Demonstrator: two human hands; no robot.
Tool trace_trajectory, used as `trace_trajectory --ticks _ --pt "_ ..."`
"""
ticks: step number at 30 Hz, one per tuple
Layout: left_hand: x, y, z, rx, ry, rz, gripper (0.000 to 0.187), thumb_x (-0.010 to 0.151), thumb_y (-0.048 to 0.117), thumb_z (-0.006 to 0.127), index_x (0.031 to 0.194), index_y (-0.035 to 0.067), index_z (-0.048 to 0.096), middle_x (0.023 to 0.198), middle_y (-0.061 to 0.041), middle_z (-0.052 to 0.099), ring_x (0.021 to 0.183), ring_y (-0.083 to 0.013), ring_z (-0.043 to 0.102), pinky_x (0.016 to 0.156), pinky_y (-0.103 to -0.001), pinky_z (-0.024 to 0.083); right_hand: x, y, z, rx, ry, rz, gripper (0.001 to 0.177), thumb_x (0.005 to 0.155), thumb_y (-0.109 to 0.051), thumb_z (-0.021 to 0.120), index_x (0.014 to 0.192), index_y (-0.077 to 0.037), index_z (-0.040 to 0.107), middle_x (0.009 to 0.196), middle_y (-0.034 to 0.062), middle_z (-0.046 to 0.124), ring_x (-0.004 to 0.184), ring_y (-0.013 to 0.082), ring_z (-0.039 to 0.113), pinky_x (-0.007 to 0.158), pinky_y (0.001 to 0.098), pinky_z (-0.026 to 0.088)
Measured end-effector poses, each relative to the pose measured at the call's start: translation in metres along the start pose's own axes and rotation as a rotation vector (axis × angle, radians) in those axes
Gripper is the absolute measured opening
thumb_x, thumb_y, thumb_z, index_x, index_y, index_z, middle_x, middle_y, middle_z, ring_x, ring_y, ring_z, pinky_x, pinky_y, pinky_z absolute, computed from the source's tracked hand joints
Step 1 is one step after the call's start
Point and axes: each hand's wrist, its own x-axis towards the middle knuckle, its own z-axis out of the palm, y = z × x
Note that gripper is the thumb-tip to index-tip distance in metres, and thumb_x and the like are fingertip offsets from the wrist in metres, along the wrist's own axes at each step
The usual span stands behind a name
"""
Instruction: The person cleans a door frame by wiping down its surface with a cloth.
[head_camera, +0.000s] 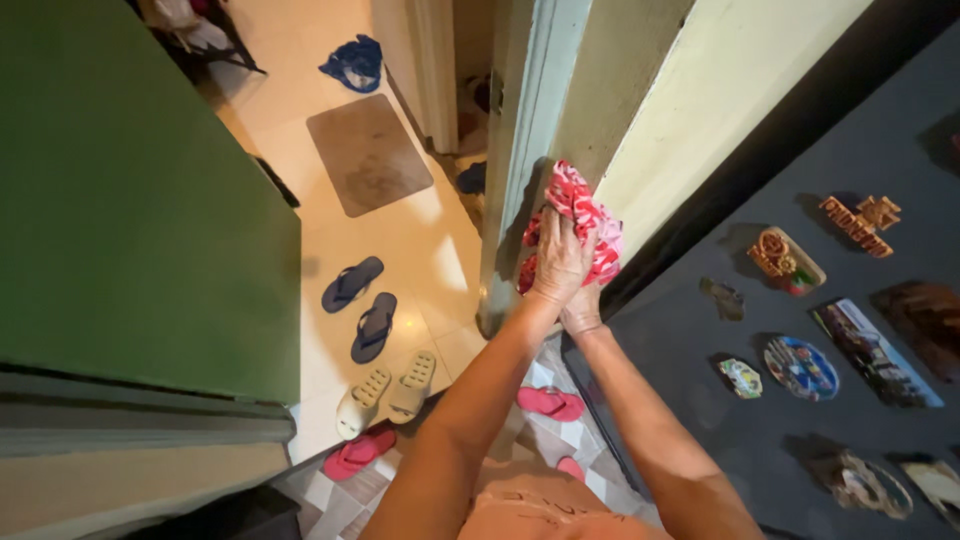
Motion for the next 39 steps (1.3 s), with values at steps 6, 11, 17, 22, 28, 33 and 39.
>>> trace_trajectory --ticks 6,11,17,22,28,33,39 --pt "-0.075 -0.045 0.023 0.021 -0.106 -0.19 0.073 0.099 0.023 0.063 0.156 -0.006 0.029 0.162 -0.036 0.028 0.146 -0.0513 0.036 0.122 -0.048 0.032 -0.051 0.039 0.001 1.115 -0.086 0.647 0.071 0.097 -0.026 0.062 0.16 -0.015 0.033 0.151 0.0119 0.046 0.134 0.0288 0.054 0.105 0.0444 0.042" --pt "-0.106 -0.061 -0.012 0.028 -0.141 -0.268 0.075 0.089 0.015 0.063 0.156 -0.002 0.034 0.16 -0.029 0.034 0.146 -0.0467 0.039 0.119 -0.046 0.036 -0.09 0.074 -0.006 -0.183 -0.399 -0.042 0.058 0.083 -0.002 0.059 0.141 -0.005 0.053 0.144 0.0266 0.052 0.136 0.0445 0.048 0.113 0.0435 0.042" --pt "-0.062 -0.016 -0.111 -0.214 -0.179 -0.808 0.057 0.097 0.018 0.061 0.152 0.013 0.047 0.124 -0.02 0.069 0.113 -0.0344 0.067 0.096 -0.041 0.05 -0.097 0.03 -0.016 -0.014 -0.596 -0.059 0.061 0.076 0.005 0.056 0.136 -0.004 0.057 0.143 0.0234 0.055 0.138 0.0416 0.048 0.116 0.0451 0.04" --pt "-0.015 0.011 -0.156 -0.493 0.014 -0.506 0.041 0.099 0.009 0.062 0.139 0.001 0.055 0.118 -0.013 0.072 0.108 -0.0239 0.069 0.097 -0.035 0.053 -0.088 -0.034 -0.031 0.082 -0.55 -0.024 0.054 0.083 0.001 0.058 0.137 -0.005 0.056 0.15 0.0236 0.047 0.139 0.0402 0.045 0.108 0.0439 0.044" --pt "0.041 0.017 -0.188 -0.811 -0.102 -0.338 0.037 0.107 0.001 0.06 0.143 -0.001 0.056 0.125 -0.011 0.071 0.113 -0.0178 0.066 0.104 -0.033 0.052 -0.083 -0.026 -0.024 -0.147 -0.021 0.113 0.046 0.102 -0.019 0.058 0.147 -0.009 0.05 0.148 0.0194 0.053 0.142 0.0349 0.052 0.121 0.0412 0.042" --pt "0.095 0.004 -0.171 -0.646 -0.184 0.112 0.062 0.109 0.018 0.066 0.161 0.006 0.035 0.151 -0.016 0.05 0.141 -0.025 0.054 0.122 -0.032 0.044 -0.053 -0.002 0.013 -0.202 0.105 -0.07 0.073 0.105 -0.026 0.058 0.162 0.003 0.023 0.164 0.0326 0.025 0.153 0.0468 0.025 0.125 0.049 0.023" --pt "0.095 -0.02 -0.026 -0.279 -0.037 0.348 0.058 0.095 0.036 0.072 0.138 0.006 0.048 0.138 -0.024 0.049 0.136 -0.0422 0.05 0.124 -0.054 0.038 -0.064 0.149 0.069 -0.432 0.218 0.02 0.074 0.109 -0.026 0.058 0.16 0.007 0.015 0.163 0.0375 0.02 0.155 0.0492 0.018 0.128 0.0493 0.017"
